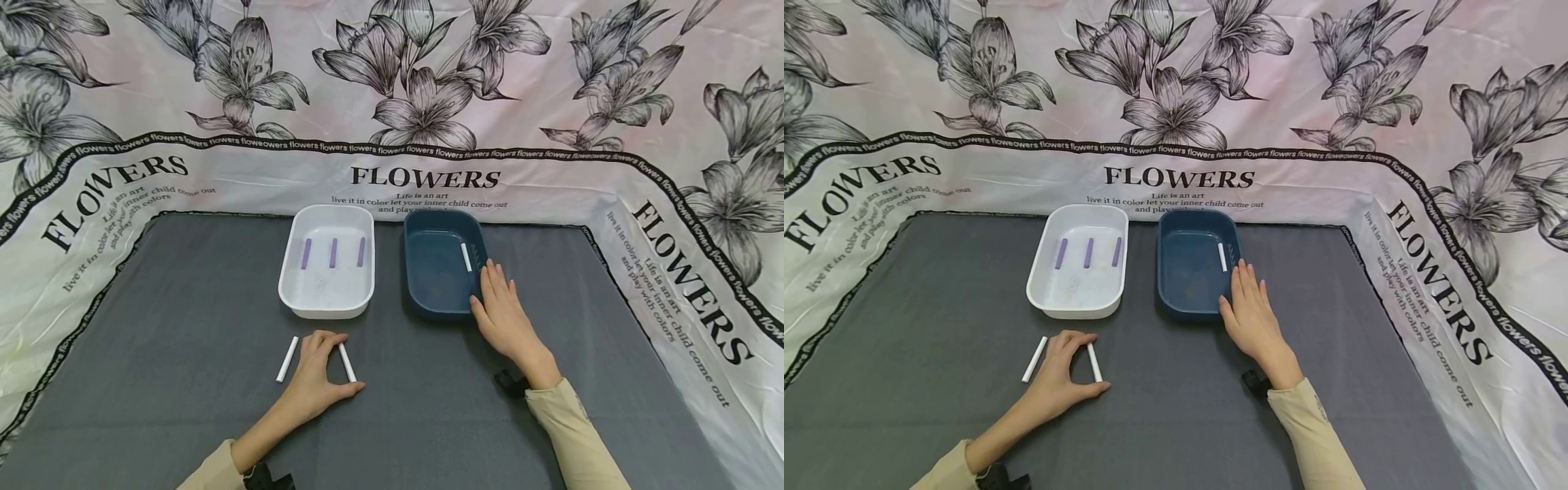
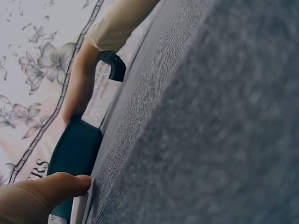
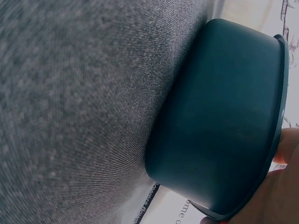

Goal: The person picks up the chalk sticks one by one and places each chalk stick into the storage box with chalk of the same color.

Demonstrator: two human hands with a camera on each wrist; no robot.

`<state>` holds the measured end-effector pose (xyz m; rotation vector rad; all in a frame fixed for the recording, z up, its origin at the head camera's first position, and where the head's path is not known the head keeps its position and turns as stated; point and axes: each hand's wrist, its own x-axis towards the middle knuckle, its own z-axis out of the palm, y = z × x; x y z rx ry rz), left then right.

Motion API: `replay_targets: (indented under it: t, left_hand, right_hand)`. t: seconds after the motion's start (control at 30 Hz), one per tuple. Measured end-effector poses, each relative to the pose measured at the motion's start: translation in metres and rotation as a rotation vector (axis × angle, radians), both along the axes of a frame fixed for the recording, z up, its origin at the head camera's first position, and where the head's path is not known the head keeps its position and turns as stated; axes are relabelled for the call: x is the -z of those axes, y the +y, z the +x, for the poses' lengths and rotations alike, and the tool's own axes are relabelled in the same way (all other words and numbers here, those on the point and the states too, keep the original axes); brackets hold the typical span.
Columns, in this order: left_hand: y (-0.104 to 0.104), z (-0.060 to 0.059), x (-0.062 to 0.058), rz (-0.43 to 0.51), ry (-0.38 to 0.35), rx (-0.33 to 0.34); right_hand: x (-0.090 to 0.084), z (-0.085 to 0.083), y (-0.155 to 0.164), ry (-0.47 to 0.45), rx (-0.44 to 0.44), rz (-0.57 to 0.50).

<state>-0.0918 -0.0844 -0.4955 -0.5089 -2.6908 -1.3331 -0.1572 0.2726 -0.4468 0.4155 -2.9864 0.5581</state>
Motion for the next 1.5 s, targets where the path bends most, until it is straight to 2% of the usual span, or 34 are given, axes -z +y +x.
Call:
replay_targets:
  t: [0.47, 0.83, 1.07, 1.3, 1.5]
  left_hand:
    - [0.004, -0.003, -0.016, 0.007, -0.124, 0.007]
    - [0.019, -0.009, -0.025, 0.042, -0.034, 0.054]
    - [0.03, -0.012, -0.034, 0.064, -0.04, 0.097]
    - [0.042, -0.017, -0.041, 0.078, -0.015, 0.128]
    - [0.053, -0.021, -0.048, 0.083, -0.034, 0.141]
  right_hand:
    - [-0.001, -0.001, -0.002, -0.014, 0.008, -0.001]
    - [-0.001, 0.0, -0.002, 0.002, 0.003, -0.009]
    - [-0.002, 0.001, -0.002, -0.002, 0.012, -0.006]
    - [-0.001, 0.0, -0.002, -0.014, 0.013, -0.002]
    - [0.0, -0.001, -0.002, 0.006, 0.009, -0.005]
